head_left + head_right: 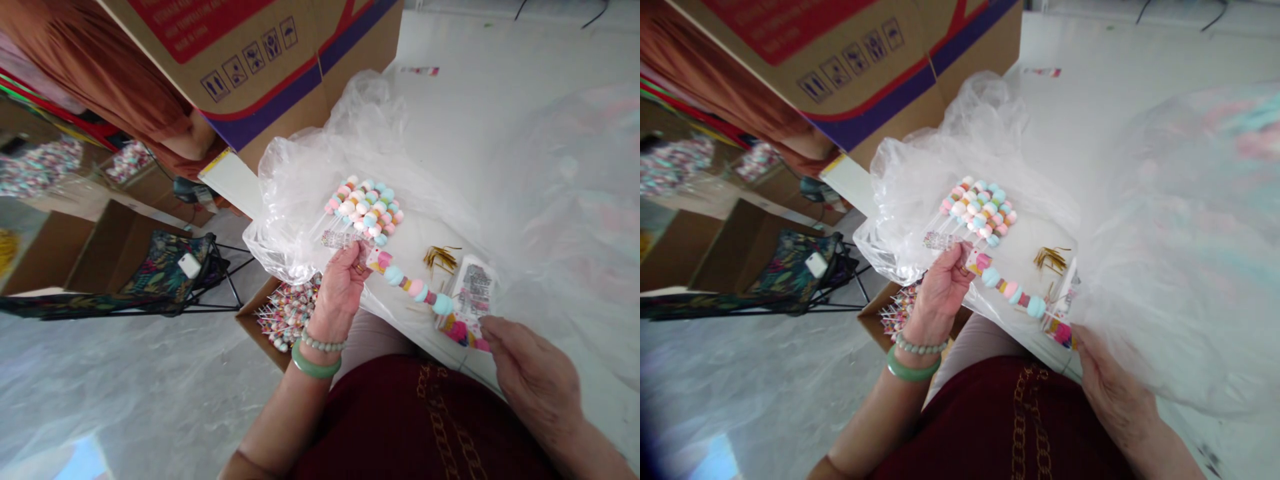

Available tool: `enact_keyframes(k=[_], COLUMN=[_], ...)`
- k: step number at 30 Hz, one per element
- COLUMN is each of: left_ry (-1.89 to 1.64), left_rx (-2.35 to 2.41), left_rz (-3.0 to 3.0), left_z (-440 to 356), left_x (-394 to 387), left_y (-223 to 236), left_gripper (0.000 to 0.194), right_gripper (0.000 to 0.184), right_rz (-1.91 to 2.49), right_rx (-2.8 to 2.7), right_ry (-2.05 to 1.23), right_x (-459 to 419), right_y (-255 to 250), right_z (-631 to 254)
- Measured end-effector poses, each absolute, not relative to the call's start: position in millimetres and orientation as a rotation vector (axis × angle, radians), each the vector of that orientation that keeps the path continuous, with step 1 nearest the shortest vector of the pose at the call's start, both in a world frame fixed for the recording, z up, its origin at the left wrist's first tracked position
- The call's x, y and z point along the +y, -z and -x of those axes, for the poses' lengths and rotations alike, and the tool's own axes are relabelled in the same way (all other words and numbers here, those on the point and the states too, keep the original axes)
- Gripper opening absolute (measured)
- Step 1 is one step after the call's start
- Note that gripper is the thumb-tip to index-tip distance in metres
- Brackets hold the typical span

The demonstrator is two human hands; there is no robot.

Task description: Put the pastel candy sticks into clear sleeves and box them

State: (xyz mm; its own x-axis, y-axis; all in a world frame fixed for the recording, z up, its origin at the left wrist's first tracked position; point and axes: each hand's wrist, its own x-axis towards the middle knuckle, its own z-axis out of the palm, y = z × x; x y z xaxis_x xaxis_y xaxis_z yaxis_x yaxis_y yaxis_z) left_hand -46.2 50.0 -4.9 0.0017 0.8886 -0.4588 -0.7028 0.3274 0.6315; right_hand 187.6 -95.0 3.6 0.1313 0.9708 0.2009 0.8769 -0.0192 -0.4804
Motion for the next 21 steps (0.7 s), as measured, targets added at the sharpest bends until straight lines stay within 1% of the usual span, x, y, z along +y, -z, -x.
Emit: enact_keyframes(k=[10,15,19,21], left_ry=[-1.080,-1.055,-1.017,-1.006], left_rx=[0.951,0.890,0.862,0.849], left_rz=[-0.440,-0.422,-0.427,-0.401], left_z=[35,25,22,22], left_x=[38,30,27,27], left_y=[-3,-3,2,4], left_gripper=[0.019,0.026,0.027,0.027], right_gripper=[0.027,0.028,0.023,0.020], right_rz=[1.973,1.979,1.930,1.877], right_rx=[-1.584,-1.383,-1.238,-1.107], right_ry=[-0.479,-0.820,-0.953,-1.135], right_x=[-90,-83,-78,-75], right_y=[1,1,-4,-9], right_z=[-189,-180,-171,-166])
